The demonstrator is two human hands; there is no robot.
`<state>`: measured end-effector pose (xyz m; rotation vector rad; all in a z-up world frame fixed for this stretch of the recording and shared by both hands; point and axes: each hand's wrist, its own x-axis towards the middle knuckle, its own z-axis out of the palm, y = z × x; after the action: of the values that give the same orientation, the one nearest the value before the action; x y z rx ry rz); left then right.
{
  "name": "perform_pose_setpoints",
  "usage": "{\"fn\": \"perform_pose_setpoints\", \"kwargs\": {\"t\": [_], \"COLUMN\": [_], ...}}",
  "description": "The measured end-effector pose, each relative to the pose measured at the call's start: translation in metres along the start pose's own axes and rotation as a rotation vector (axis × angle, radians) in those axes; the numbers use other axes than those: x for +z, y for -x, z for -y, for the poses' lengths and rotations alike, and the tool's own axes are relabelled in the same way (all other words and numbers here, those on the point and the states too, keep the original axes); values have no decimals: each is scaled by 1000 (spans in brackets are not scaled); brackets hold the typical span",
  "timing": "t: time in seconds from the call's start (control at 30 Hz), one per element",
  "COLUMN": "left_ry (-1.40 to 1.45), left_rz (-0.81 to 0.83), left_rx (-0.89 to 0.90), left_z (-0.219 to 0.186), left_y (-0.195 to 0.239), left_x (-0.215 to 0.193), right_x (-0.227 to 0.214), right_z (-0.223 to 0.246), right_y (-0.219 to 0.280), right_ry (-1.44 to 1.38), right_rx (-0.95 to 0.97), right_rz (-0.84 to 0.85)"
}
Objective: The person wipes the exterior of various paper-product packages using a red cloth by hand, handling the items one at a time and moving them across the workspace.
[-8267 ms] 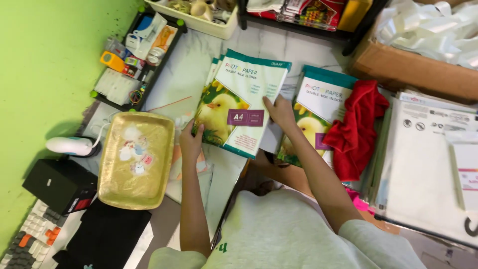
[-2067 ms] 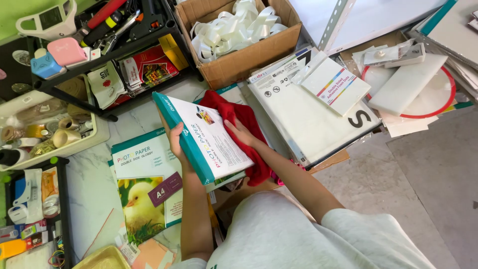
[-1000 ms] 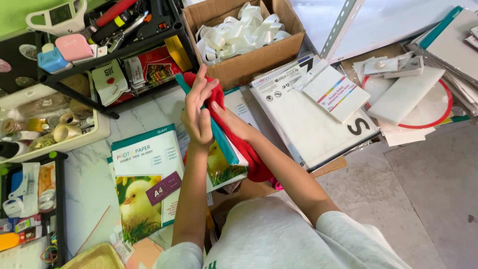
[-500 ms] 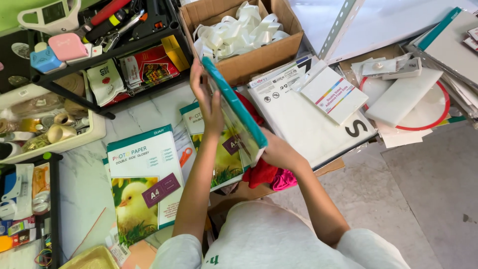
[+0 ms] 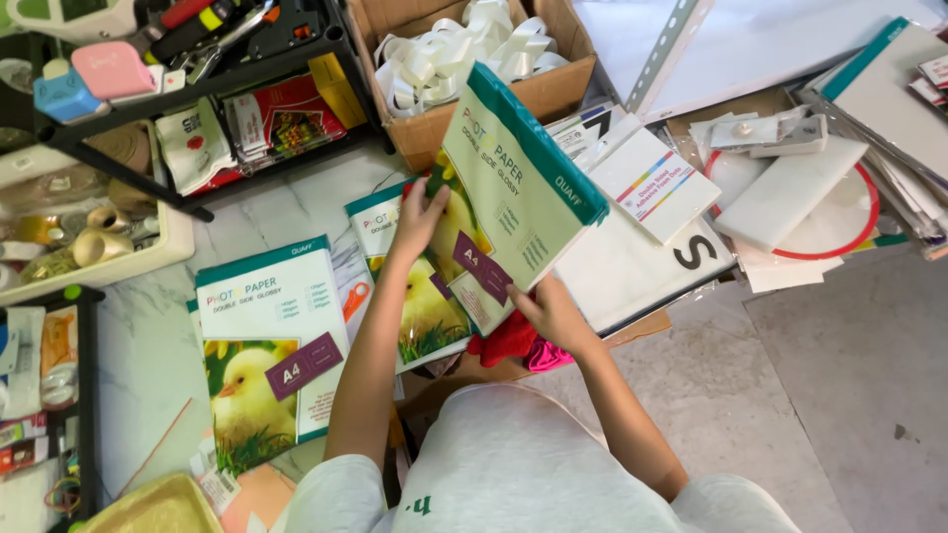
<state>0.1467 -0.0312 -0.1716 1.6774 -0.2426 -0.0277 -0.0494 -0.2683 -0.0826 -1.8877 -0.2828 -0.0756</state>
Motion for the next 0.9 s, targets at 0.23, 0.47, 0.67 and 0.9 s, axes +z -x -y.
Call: {"fn": "perform_pose_setpoints", "kwargs": {"t": [0.23, 0.47, 0.67, 0.9], "left_ry": [-111, -190, -273, -530], "left_rz": [-290, -687, -858, -934], "left_rx": [83, -52, -253, -331], "left_z": [-93, -80, -46, -6], "left_y": [64, 167, 270, 327], "left_x": [-74, -170, -218, -250], "right_x": [20, 104, 201, 262], "right_z": [37, 37, 13, 19], "right_y": [-34, -76, -92, -109], "right_ry": [-43, -371, -334, 35], "right_rx": [-199, -67, 11, 262], "right_rz": [109, 495, 620, 770]}}
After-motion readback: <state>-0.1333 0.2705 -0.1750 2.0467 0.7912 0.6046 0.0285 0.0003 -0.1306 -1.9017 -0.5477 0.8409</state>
